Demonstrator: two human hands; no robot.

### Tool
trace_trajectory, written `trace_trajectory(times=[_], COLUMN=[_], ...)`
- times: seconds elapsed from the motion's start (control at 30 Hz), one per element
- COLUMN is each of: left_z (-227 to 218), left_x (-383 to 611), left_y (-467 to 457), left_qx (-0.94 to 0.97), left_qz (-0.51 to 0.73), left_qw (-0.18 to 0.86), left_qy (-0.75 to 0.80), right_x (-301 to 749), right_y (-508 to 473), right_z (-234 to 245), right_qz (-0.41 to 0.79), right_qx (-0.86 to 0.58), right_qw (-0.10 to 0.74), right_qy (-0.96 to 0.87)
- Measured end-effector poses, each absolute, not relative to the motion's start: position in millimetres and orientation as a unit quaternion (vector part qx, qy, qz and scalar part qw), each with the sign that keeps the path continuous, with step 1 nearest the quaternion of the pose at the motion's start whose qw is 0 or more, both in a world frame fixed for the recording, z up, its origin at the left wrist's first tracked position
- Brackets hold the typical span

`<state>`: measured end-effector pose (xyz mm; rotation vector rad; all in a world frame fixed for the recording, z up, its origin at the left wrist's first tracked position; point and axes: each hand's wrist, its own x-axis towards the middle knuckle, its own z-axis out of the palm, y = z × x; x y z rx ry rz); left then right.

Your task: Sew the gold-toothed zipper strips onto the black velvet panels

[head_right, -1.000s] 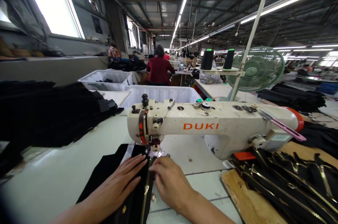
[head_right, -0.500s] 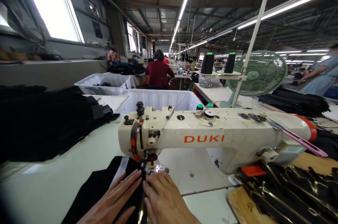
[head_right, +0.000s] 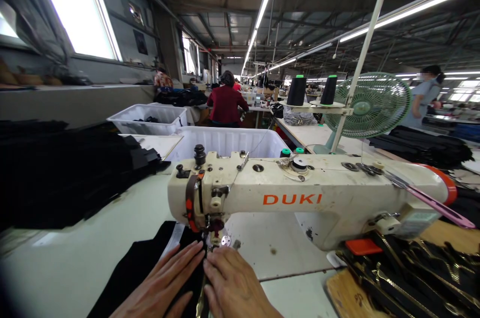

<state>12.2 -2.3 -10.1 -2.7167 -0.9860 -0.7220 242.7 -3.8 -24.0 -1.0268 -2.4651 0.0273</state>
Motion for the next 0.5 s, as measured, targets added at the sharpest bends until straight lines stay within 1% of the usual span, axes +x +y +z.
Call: trace_trajectory(times=[0.2, 0.33, 0.5], left_z=[-10.5, -4.6, -0.1], left_x=[11.6, 11.9, 14.9], left_y=[-0.5, -2.0, -1.4], left_qx=[-0.911, -0.908, -0.911], left_qz=[-0.240, -0.245, -0.222], left_qw=[0.091, 0.097, 0.138], left_qy=[-0.323, -0.325, -0.318], right_x=[243.2, 241.9, 240.9], right_y=[-2.6, -1.4, -0.9], right_z=[-20.3, -17.5, -18.2], right_qz=[0.009, -0.014, -0.049], right_qx=[-0.363, -0.352, -0.342], right_qw=[0.224, 0.235, 0.248], right_qy=[-0.905, -0.906, -0.905])
